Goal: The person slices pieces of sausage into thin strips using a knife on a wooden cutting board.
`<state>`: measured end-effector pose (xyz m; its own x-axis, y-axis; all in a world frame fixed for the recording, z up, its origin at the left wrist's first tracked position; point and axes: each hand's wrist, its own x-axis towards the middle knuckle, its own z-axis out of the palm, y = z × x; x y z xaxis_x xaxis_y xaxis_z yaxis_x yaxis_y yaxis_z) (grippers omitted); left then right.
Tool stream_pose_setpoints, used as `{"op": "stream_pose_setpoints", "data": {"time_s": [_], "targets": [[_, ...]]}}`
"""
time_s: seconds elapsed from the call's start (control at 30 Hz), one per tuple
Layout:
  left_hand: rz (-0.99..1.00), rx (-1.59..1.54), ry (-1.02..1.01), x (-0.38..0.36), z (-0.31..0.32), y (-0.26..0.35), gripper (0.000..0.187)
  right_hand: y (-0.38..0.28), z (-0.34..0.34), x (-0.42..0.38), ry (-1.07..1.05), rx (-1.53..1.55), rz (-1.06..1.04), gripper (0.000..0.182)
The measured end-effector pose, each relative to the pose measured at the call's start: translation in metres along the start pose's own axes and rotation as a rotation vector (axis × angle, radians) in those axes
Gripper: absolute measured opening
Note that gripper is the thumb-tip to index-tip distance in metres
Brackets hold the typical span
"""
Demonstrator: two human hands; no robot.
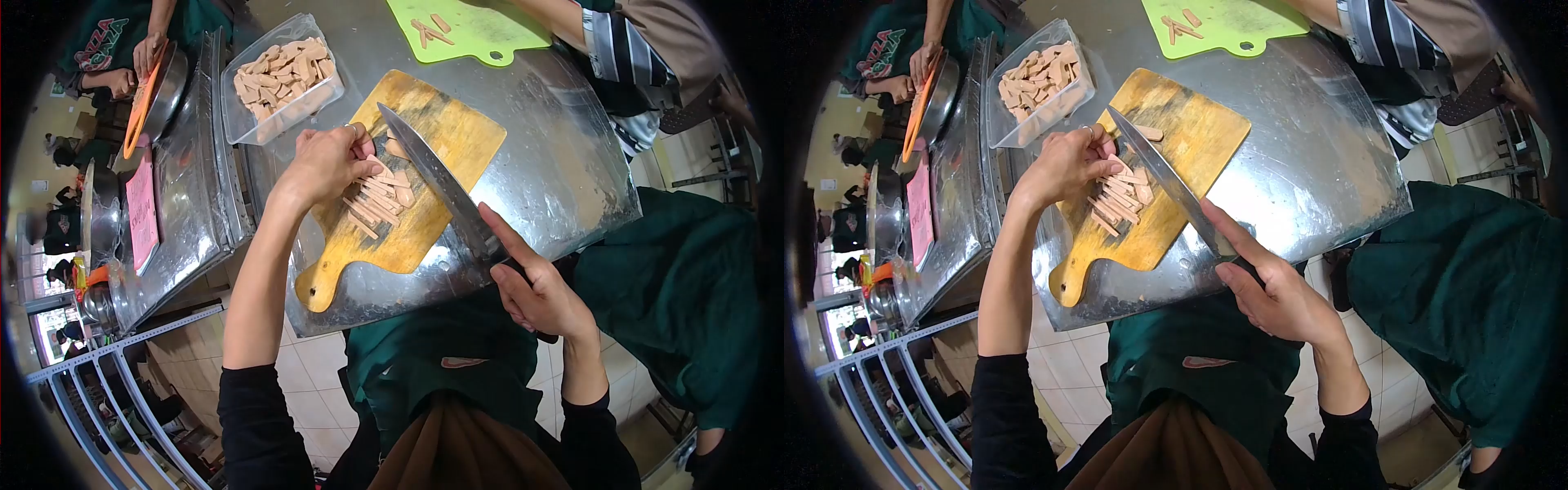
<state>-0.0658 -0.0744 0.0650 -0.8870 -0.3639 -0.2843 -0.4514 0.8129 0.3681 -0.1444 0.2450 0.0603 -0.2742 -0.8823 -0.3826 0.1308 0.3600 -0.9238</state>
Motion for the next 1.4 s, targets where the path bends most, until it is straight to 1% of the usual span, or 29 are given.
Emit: {"op": "stream_pose_setpoints", "data": {"time_s": [0.03,0.07,0.13,0.23,0.33,0.43,0.6,0.67,0.77,0.8,0.9,1.0,1.1,1.2,1.3,1.4], "targets": [[-0.023,-0.027,-0.032,0.0,-0.003,0.002,0.027,0.002,0.0,0.0,0.002,-0.033,-0.041,0.067],[-0.035,-0.055,-0.039,-0.001,-0.004,0.002,0.026,0.012,0.001,0.002,0.019,-0.091,-0.146,0.067],[-0.059,-0.111,-0.057,-0.003,-0.005,0.002,0.024,0.018,0.003,0.0,0.021,-0.14,-0.253,0.067],[-0.037,-0.395,-0.031,0.0,0.004,-0.019,0.019,0.018,0.004,-0.007,-0.041,-0.15,-0.251,0.066],[-0.055,-0.596,-0.008,-0.006,-0.001,-0.016,0.017,0.015,0.005,-0.017,-0.12,-0.233,-0.236,0.064],[0.051,-0.517,0.136,-0.008,0.0,-0.025,0.016,0.023,0.011,-0.016,-0.165,-0.323,-0.227,0.064],[0.101,-0.615,0.325,-0.033,-0.005,-0.03,0.016,0.029,0.028,0.003,-0.221,-0.391,-0.163,0.065],[0.089,-0.63,0.376,-0.051,-0.009,-0.028,0.016,0.023,0.032,0.011,-0.158,-0.408,-0.196,0.065],[0.11,-0.609,0.473,-0.078,-0.003,-0.029,0.017,0.016,0.027,0.023,-0.125,-0.446,-0.192,0.065],[0.161,-0.637,0.496,-0.086,0.002,-0.03,0.017,0.014,0.025,0.026,-0.125,-0.462,-0.18,0.065],[0.203,-0.48,0.41,-0.106,0.018,-0.037,0.018,0.014,0.023,0.03,-0.134,-0.404,-0.211,0.064],[0.235,-0.38,0.406,-0.117,0.029,-0.031,0.017,0.013,0.023,0.026,-0.126,-0.398,-0.24,0.065],[0.265,-0.315,0.423,-0.127,0.036,-0.034,0.016,0.013,0.025,0.014,-0.068,-0.428,-0.38,0.065],[0.329,-0.3,0.446,-0.134,0.045,-0.044,0.014,0.014,0.027,0.008,-0.151,-0.371,-0.248,0.064],[0.354,-0.266,0.407,-0.131,0.049,-0.047,0.014,0.011,0.028,0.012,-0.152,-0.389,-0.138,0.063],[0.411,-0.242,0.383,-0.12,0.053,-0.047,0.014,-0.019,0.024,0.015,-0.204,-0.39,0.088,0.063]]}}
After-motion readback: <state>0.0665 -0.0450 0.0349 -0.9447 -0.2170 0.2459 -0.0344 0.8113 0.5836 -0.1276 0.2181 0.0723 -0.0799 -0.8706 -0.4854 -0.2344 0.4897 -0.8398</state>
